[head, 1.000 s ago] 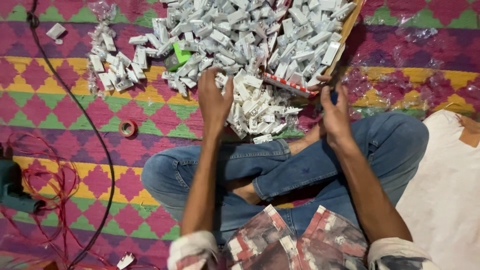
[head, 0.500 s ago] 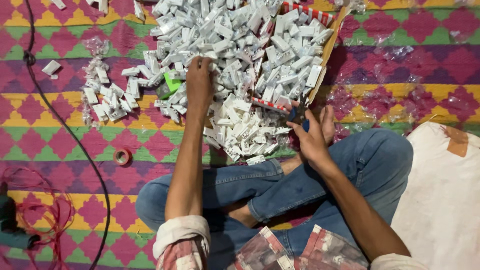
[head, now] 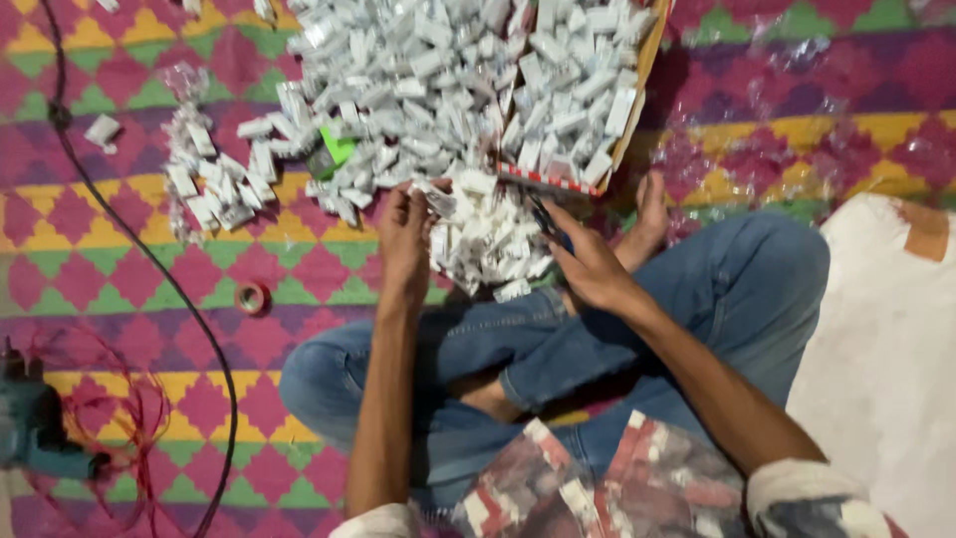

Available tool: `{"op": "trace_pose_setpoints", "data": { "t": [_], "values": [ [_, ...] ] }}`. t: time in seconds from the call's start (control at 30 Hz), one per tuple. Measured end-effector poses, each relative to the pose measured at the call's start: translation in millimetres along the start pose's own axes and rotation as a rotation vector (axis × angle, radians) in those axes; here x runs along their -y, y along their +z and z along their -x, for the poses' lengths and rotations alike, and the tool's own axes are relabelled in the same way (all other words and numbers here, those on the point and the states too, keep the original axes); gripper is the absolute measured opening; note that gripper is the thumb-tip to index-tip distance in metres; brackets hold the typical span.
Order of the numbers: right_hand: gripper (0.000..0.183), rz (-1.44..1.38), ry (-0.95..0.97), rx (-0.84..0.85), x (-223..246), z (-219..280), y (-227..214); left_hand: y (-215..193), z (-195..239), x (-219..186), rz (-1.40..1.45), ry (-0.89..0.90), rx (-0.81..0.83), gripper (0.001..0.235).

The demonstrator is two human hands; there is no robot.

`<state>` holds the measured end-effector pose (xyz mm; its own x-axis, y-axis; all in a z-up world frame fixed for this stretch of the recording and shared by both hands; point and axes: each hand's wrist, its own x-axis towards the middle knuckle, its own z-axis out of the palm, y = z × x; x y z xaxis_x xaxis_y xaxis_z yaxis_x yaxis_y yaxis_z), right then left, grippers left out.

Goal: The person sits on a patterned mat and uses a screwdriver to assemble small white plastic electrical components. They pick up a component, insert a screw, and tighten it with the screwdriver, repeating this process for multiple units.

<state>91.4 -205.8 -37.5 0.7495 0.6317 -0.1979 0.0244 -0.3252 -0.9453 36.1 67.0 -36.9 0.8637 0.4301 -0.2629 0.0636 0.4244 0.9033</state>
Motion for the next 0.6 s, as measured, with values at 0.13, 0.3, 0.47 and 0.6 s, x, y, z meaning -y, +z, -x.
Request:
{"op": "trace_pose_setpoints", "data": {
  "t": [0.13,0.3,0.47,0.6],
  "values": [
    [0.087,0.116,-0.298,0.084,16,7,5,9,47,20,0.181,0.018,-0.016,0.022],
    [0.096,0.316,-0.445,0.07,24,9,16,22,59,30,0.199,0.017,0.017,0.028],
    [0.1,0.424,-0.436,0.049,25,8,17,24,61,32,0.012,0.045,0.013,0.033],
    [0.105,0.498,-0.409,0.02,29,8,15,20,59,37,0.1,0.042,0.001,0.034]
  ]
}}
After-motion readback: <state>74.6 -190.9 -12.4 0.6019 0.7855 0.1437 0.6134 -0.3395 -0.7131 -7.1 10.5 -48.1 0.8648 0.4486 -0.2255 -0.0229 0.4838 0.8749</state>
